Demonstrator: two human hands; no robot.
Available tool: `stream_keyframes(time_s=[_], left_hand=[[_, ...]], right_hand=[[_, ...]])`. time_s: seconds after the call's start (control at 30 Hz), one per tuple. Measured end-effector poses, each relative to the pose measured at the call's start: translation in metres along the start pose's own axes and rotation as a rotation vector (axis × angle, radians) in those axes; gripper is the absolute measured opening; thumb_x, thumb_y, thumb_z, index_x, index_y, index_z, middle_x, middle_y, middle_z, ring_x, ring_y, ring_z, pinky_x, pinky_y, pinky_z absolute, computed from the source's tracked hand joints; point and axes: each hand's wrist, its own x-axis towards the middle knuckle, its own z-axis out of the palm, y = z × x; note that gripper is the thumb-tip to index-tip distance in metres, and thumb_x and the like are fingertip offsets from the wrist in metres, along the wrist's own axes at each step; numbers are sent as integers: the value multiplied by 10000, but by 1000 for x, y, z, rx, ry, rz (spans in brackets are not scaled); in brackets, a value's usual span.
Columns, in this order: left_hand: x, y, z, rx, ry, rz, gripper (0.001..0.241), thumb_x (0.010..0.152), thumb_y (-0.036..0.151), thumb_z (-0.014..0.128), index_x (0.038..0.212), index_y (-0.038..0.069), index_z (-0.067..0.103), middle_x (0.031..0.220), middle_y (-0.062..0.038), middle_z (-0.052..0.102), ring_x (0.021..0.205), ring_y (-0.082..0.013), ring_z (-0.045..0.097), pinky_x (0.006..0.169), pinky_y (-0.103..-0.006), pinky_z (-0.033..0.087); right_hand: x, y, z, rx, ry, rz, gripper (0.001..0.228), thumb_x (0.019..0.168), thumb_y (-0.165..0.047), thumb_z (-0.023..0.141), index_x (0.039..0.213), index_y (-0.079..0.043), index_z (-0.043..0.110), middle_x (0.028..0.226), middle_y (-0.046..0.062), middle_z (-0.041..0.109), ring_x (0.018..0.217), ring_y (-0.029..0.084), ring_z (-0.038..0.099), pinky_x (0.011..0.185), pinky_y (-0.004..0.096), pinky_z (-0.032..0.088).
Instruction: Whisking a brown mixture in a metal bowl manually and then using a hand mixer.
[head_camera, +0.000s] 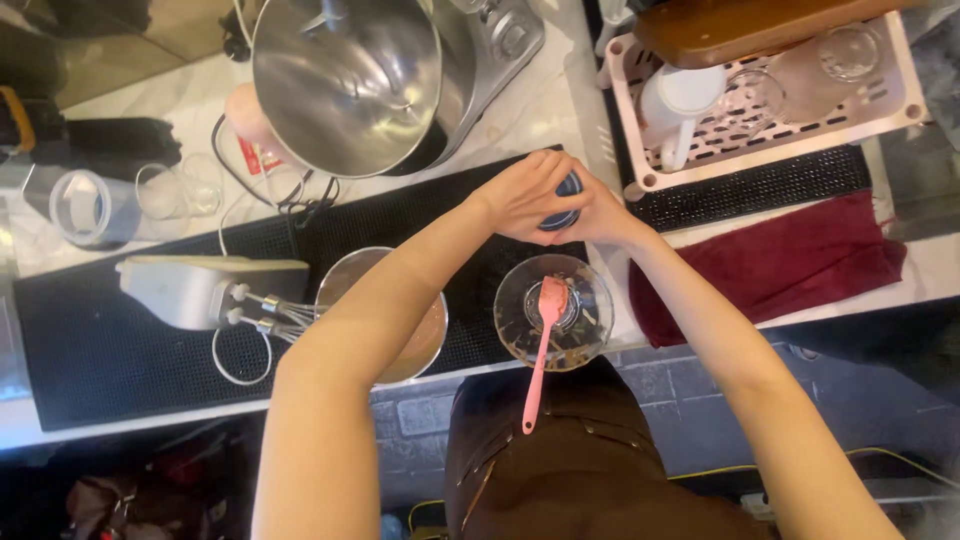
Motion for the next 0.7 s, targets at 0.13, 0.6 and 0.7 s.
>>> stream_keyframes(time_s=[0.13,0.6,0.7], left_hand=[[-1,9,7,94,55,-76,695,739,558,695,1293,164,552,1071,-240,580,972,-385,564,852,-437,440],[3,56,-15,-321,446,-1301,657,970,564,493,1508,192,424,1213,-261,602,1101,-439,611,955,-503,495],[-26,58,27,-758,839,-1618,628,1082,491,364,1627,190,279,1476,-274,523,1303,-459,568,1070,-495,449]], right_hand=[[5,7,6,-5,90,-11,1047,555,-157,968,1463,-87,451,1371,74,602,1282,158,580,1097,331,485],[10,0,1,-169,138,-133,1143,594,-223,1020,1517,-24,375,1440,118,536,1379,215,530,1180,352,432],[5,-1,7,-10,77,-197,1137,615,-219,1001,1533,-15,364,1464,115,538,1406,221,520,1233,369,390]])
